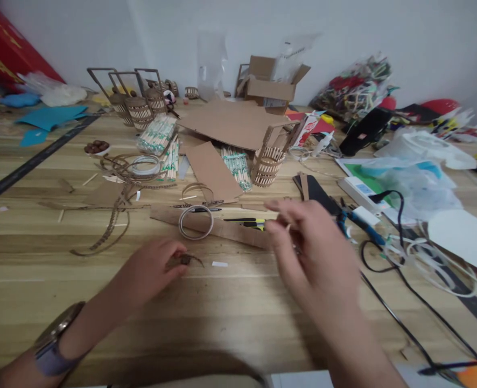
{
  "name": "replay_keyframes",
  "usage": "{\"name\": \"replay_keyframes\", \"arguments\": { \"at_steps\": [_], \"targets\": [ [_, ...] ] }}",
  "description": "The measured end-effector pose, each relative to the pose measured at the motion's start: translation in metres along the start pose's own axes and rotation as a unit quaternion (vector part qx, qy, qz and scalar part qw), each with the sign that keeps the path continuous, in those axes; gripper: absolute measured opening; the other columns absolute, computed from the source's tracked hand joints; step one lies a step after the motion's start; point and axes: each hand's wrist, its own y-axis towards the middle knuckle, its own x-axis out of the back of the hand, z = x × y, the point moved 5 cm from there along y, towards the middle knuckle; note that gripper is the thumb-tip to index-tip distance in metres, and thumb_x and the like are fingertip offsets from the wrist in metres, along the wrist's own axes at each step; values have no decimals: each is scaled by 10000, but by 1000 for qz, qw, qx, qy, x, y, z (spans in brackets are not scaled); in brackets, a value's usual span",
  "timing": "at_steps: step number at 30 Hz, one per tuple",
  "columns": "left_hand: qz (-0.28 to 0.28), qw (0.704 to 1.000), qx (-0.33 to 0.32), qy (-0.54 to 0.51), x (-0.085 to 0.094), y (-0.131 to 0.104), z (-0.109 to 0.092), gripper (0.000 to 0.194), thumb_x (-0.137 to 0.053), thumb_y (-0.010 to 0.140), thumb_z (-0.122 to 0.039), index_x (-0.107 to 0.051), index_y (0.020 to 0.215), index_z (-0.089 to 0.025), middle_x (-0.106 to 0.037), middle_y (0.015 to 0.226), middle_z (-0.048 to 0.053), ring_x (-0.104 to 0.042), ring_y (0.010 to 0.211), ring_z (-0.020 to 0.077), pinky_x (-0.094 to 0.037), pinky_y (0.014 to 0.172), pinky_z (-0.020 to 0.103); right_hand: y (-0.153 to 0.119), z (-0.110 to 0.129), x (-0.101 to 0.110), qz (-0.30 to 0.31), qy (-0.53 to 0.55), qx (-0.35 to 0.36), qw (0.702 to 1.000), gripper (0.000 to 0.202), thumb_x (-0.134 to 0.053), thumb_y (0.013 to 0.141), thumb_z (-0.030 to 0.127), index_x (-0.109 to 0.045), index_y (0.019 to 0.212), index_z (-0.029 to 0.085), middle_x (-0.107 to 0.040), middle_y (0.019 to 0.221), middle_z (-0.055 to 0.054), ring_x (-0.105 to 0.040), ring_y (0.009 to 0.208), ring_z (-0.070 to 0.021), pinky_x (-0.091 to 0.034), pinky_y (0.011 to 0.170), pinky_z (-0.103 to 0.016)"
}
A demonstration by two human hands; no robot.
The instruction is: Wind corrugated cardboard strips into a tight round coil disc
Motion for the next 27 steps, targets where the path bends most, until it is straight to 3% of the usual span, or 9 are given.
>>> {"name": "replay_keyframes", "arguments": {
  "at_steps": [2, 5, 8, 14, 20, 24, 27],
  "targets": [
    [17, 1000, -6, 12, -13, -3, 4, 102, -691, 775, -141, -654, 857, -189, -693, 927, 91, -613, 903, 313, -467, 800, 427, 5, 4, -16, 66, -11, 28, 997, 226, -517, 996, 389, -614, 1125, 231, -649, 866, -59, -648, 762, -209, -501, 645, -320],
    [24, 999, -21, 21, -24, -5, 6, 144, -644, 798, -101, -652, 915, -185, -692, 977, 103, -613, 941, 308, -465, 825, 427, 2, 11, -49, 181, 16, 34, 983, 262, -426, 1026, 353, -609, 1143, 208, -673, 903, -78, -666, 806, -226, -516, 665, -324],
    [22, 999, -22, 20, -25, -6, 8, 161, -619, 826, -110, -656, 954, -199, -690, 993, 89, -617, 963, 293, -470, 847, 418, -7, 15, -72, 229, 28, 31, 973, 290, -360, 1044, 291, -630, 1096, 201, -681, 940, -90, -667, 860, -235, -513, 708, -328],
    [13, 1000, -5, 24, -25, -5, 8, 122, -602, 826, -107, -660, 895, -189, -683, 960, 104, -632, 927, 305, -487, 817, 428, -23, 16, -94, 270, 53, 34, 961, 208, -416, 1016, 231, -616, 986, 180, -674, 907, -82, -670, 812, -233, -484, 664, -308],
    [-95, 991, 3, -90, -10, -12, -8, 126, -649, 772, -139, -633, 856, -232, -696, 878, 48, -642, 835, 262, -481, 751, 371, -30, 21, -98, 264, 135, -15, 955, 154, -536, 975, 285, -609, 882, 186, -629, 759, -19, -605, 671, -169, -413, 576, -256],
    [-165, 968, 2, -190, -3, -16, -23, 162, -736, 725, -191, -646, 838, -264, -709, 801, 15, -637, 743, 238, -463, 700, 343, -33, 23, -99, 257, 215, -84, 938, 213, -673, 886, 402, -641, 844, 196, -556, 661, 29, -501, 586, -126, -354, 510, -225],
    [-175, 959, -12, -222, -5, -17, -31, 118, -731, 756, -205, -653, 827, -257, -717, 809, 25, -643, 756, 237, -464, 713, 345, -34, 20, -100, 254, 266, -151, 918, 176, -650, 871, 366, -658, 832, 194, -501, 614, 47, -445, 544, -110, -325, 481, -218]
  ]
}}
